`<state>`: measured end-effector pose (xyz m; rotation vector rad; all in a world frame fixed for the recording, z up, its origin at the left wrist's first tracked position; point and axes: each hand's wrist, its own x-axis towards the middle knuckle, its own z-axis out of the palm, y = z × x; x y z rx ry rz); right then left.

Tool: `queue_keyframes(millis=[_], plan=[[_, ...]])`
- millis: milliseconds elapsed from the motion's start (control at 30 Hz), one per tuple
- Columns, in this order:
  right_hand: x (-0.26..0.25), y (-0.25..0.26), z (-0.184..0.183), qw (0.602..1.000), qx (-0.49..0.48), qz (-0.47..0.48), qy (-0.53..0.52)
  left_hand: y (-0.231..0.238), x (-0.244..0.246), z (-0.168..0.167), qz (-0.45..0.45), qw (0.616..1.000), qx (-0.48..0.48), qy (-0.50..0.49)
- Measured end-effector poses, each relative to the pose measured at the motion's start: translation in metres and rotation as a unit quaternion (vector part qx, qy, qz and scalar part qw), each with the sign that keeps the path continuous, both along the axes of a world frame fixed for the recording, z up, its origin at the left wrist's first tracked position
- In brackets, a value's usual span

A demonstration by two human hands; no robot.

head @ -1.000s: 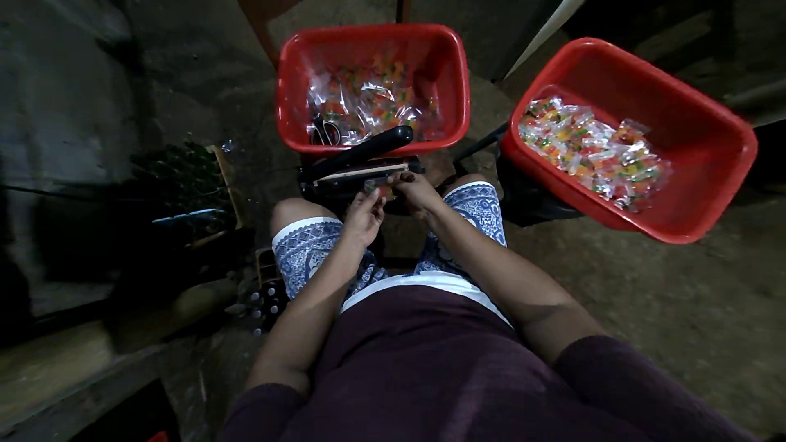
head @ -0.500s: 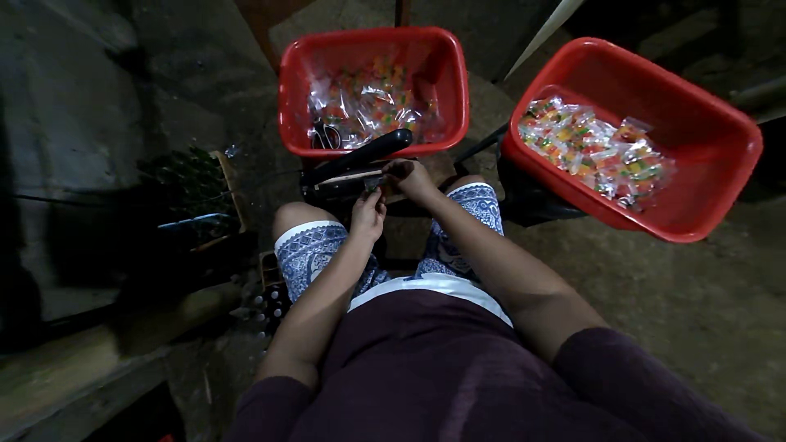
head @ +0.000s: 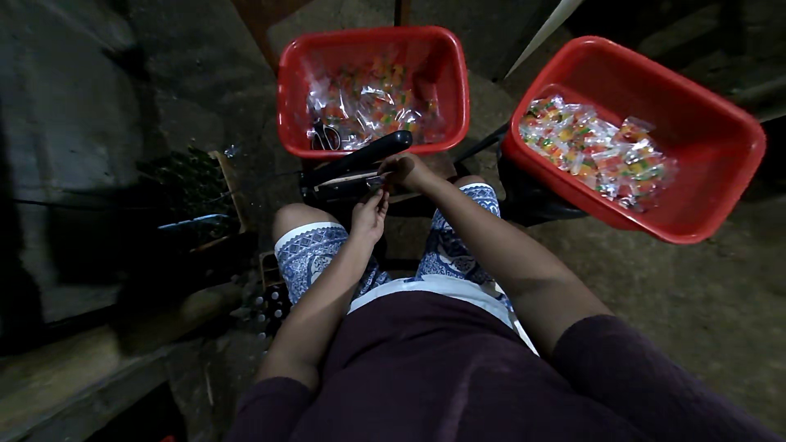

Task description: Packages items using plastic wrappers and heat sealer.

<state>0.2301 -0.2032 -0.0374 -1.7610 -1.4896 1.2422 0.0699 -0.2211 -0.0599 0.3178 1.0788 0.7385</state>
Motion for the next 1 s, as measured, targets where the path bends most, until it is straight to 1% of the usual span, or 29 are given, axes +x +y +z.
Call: queue_keyframes(millis=[133, 233, 400, 600, 733, 833, 933, 1000], plan=[[-0.006, 0.008, 0.011, 0.996, -0.027, 0.034, -0.084, 0.003, 0.012, 0.000, 0.033, 0.999, -0.012, 0.030], [-0.007, 0.013, 0.007, 0.989, -0.038, 0.042, -0.134, 0.006, 0.020, -0.003, 0.022, 0.998, 0.001, 0.054], [-0.013, 0.012, 0.003, 0.981, -0.047, 0.025, -0.187, 0.007, 0.021, -0.008, 0.024, 0.997, 0.011, 0.066], [-0.018, 0.009, 0.004, 0.974, -0.028, 0.033, -0.223, 0.006, 0.023, -0.008, 0.037, 0.997, -0.002, 0.064], [-0.024, 0.003, 0.002, 0.966, 0.028, 0.004, -0.259, 0.005, 0.025, -0.009, 0.040, 0.996, -0.002, 0.074], [-0.025, 0.000, -0.007, 0.955, 0.077, -0.005, -0.285, 0.007, 0.026, -0.008, 0.042, 0.996, -0.008, 0.076], [-0.018, -0.002, -0.016, 0.951, 0.111, -0.001, -0.289, 0.008, 0.027, -0.007, 0.046, 0.996, -0.012, 0.077], [-0.014, -0.003, -0.013, 0.955, 0.117, 0.002, -0.274, 0.009, 0.027, -0.007, 0.040, 0.996, -0.017, 0.076]])
